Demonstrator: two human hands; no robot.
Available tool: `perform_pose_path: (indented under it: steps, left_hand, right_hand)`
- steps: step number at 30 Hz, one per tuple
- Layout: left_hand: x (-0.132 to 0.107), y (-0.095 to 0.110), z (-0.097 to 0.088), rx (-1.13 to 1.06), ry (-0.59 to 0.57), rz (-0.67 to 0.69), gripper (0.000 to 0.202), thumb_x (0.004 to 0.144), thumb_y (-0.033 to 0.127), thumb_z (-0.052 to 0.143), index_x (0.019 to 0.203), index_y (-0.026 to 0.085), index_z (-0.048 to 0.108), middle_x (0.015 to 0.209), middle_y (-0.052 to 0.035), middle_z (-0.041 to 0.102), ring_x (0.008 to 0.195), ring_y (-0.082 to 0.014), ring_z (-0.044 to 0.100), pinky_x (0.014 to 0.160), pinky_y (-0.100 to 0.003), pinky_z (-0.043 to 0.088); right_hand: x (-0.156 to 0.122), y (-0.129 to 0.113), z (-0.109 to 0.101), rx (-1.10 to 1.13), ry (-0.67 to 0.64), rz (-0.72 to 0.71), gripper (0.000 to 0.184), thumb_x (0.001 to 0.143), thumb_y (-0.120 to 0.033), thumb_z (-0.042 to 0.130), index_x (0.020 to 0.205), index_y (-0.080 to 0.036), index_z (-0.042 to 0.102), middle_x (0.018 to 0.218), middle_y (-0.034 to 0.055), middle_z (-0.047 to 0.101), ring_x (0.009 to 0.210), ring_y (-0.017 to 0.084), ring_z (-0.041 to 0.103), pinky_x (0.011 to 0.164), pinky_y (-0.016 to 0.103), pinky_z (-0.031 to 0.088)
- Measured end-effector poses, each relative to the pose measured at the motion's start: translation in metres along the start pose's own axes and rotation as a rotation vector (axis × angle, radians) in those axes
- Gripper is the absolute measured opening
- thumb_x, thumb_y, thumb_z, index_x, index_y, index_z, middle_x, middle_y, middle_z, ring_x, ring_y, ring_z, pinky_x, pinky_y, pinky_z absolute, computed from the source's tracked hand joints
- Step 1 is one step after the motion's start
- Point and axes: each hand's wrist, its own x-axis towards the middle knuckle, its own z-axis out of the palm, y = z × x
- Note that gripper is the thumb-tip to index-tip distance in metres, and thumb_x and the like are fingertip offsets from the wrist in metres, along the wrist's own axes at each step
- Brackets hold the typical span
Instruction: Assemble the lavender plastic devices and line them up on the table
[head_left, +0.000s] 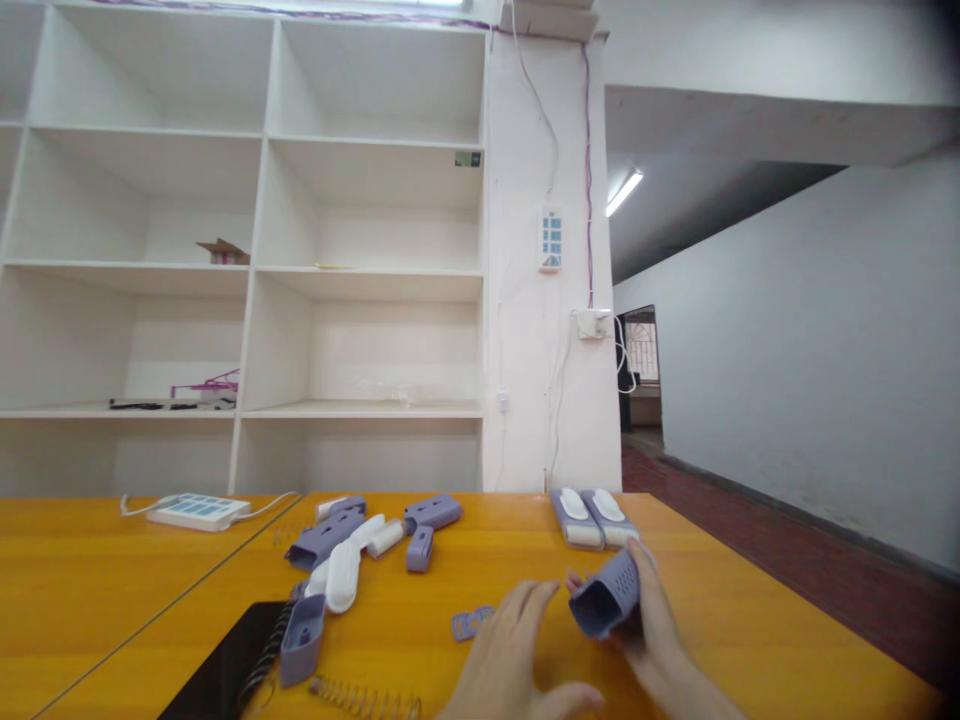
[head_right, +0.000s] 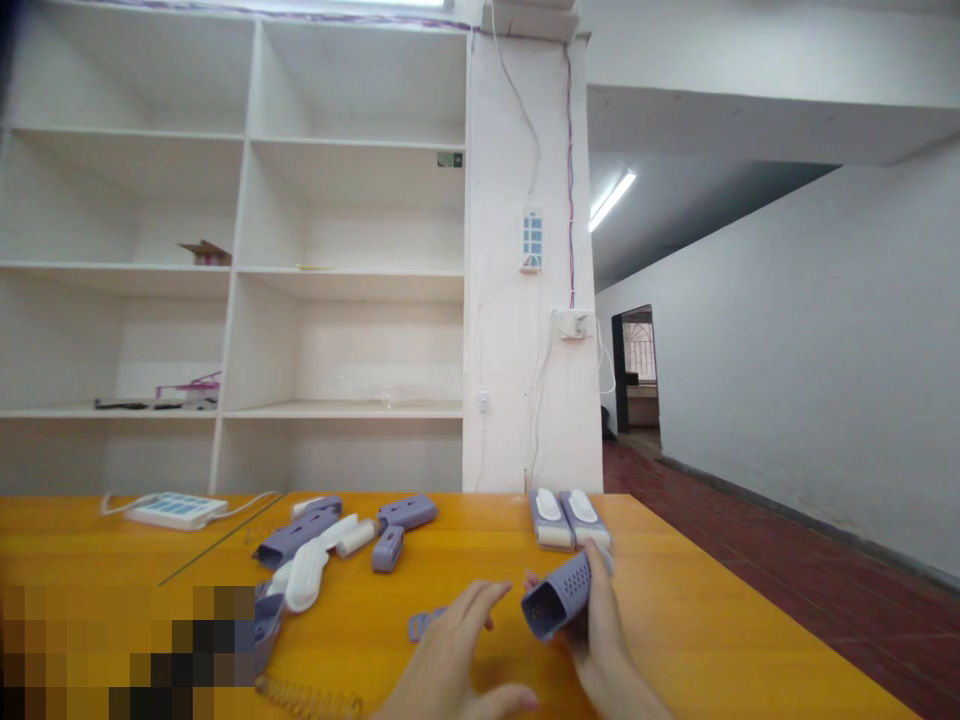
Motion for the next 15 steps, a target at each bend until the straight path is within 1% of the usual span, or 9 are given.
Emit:
perform_pose_path:
  steps: [2, 3, 5, 7, 9, 10, 12, 14, 15]
  left_hand:
    - [0.003, -0.002, 0.013, -0.009, 0.003, -0.031, 0.092, 0.063, 0.044, 0.085, 0.145, 0.028, 0.046, 0.147, -0.0117, 0.048, 0.132, -0.0395, 0.044, 0.110, -0.048, 0.033]
    - [0.005, -0.001, 0.019, -0.012, 0.045, -0.049, 0.090, 0.064, 0.042, 0.085, 0.144, 0.027, 0.046, 0.146, -0.0119, 0.050, 0.131, -0.0391, 0.045, 0.110, -0.048, 0.034]
    - [0.007, 0.003, 0.026, -0.016, 0.142, -0.053, 0.073, 0.069, 0.033, 0.080, 0.137, 0.025, 0.054, 0.138, -0.0123, 0.056, 0.125, -0.0363, 0.051, 0.106, -0.045, 0.038]
    - [0.008, 0.010, 0.022, -0.034, 0.193, -0.001, 0.050, 0.073, 0.024, 0.074, 0.123, 0.024, 0.063, 0.125, -0.0109, 0.064, 0.115, -0.0318, 0.057, 0.099, -0.040, 0.043]
    - [0.008, 0.017, 0.010, -0.069, 0.232, 0.027, 0.035, 0.075, 0.021, 0.071, 0.109, 0.023, 0.067, 0.110, -0.0083, 0.070, 0.102, -0.0285, 0.062, 0.091, -0.036, 0.046]
    - [0.007, 0.021, 0.002, -0.094, 0.266, 0.014, 0.031, 0.075, 0.023, 0.072, 0.105, 0.023, 0.068, 0.104, -0.0074, 0.071, 0.098, -0.0276, 0.063, 0.087, -0.035, 0.047]
    - [0.007, 0.025, -0.013, -0.150, 0.341, -0.025, 0.028, 0.076, 0.029, 0.074, 0.102, 0.022, 0.068, 0.098, -0.0066, 0.072, 0.089, -0.0259, 0.064, 0.076, -0.031, 0.048]
    - [0.007, 0.026, -0.025, -0.206, 0.381, -0.033, 0.028, 0.078, 0.033, 0.073, 0.103, 0.021, 0.068, 0.095, -0.0057, 0.073, 0.083, -0.0235, 0.064, 0.068, -0.028, 0.047]
    - [0.007, 0.024, -0.029, -0.236, 0.390, -0.023, 0.029, 0.078, 0.034, 0.073, 0.104, 0.021, 0.069, 0.095, -0.0054, 0.073, 0.083, -0.0228, 0.065, 0.068, -0.028, 0.047]
  right_hand:
    - [0.004, 0.010, -0.003, -0.039, -0.010, 0.023, 0.057, 0.073, -0.079, 0.053, 0.089, -0.024, 0.051, 0.066, 0.0066, 0.070, 0.082, 0.036, 0.073, 0.068, 0.046, 0.059]
    - [0.005, 0.016, -0.004, -0.075, -0.030, 0.023, 0.056, 0.073, -0.080, 0.051, 0.083, -0.025, 0.051, 0.065, 0.0067, 0.070, 0.082, 0.036, 0.073, 0.069, 0.046, 0.058]
    - [0.007, 0.029, -0.004, -0.148, -0.096, 0.028, 0.055, 0.075, -0.081, 0.046, 0.075, -0.026, 0.050, 0.063, 0.0057, 0.069, 0.079, 0.034, 0.072, 0.068, 0.044, 0.058]
    - [0.008, 0.038, -0.003, -0.213, -0.133, 0.041, 0.053, 0.077, -0.079, 0.044, 0.074, -0.027, 0.050, 0.062, 0.0041, 0.067, 0.075, 0.032, 0.071, 0.066, 0.042, 0.058]
    - [0.008, 0.041, -0.001, -0.310, -0.096, -0.018, 0.050, 0.078, -0.076, 0.048, 0.081, -0.026, 0.054, 0.071, 0.0040, 0.068, 0.081, 0.031, 0.070, 0.065, 0.041, 0.058]
    - [0.008, 0.040, 0.000, -0.381, -0.063, -0.106, 0.050, 0.078, -0.074, 0.051, 0.088, -0.026, 0.056, 0.081, 0.0047, 0.070, 0.089, 0.032, 0.069, 0.069, 0.041, 0.059]
    - [0.004, 0.035, 0.002, -0.547, -0.026, -0.381, 0.051, 0.079, -0.070, 0.056, 0.105, -0.026, 0.057, 0.104, 0.0062, 0.070, 0.107, 0.032, 0.064, 0.083, 0.043, 0.057]
    - [-0.005, 0.030, 0.005, -0.685, -0.082, -0.648, 0.052, 0.082, -0.064, 0.057, 0.116, -0.025, 0.055, 0.122, 0.0076, 0.065, 0.120, 0.031, 0.057, 0.097, 0.043, 0.051]
    - [-0.011, 0.028, 0.007, -0.733, -0.144, -0.732, 0.051, 0.085, -0.061, 0.057, 0.120, -0.025, 0.055, 0.128, 0.0082, 0.062, 0.124, 0.031, 0.054, 0.101, 0.043, 0.048]
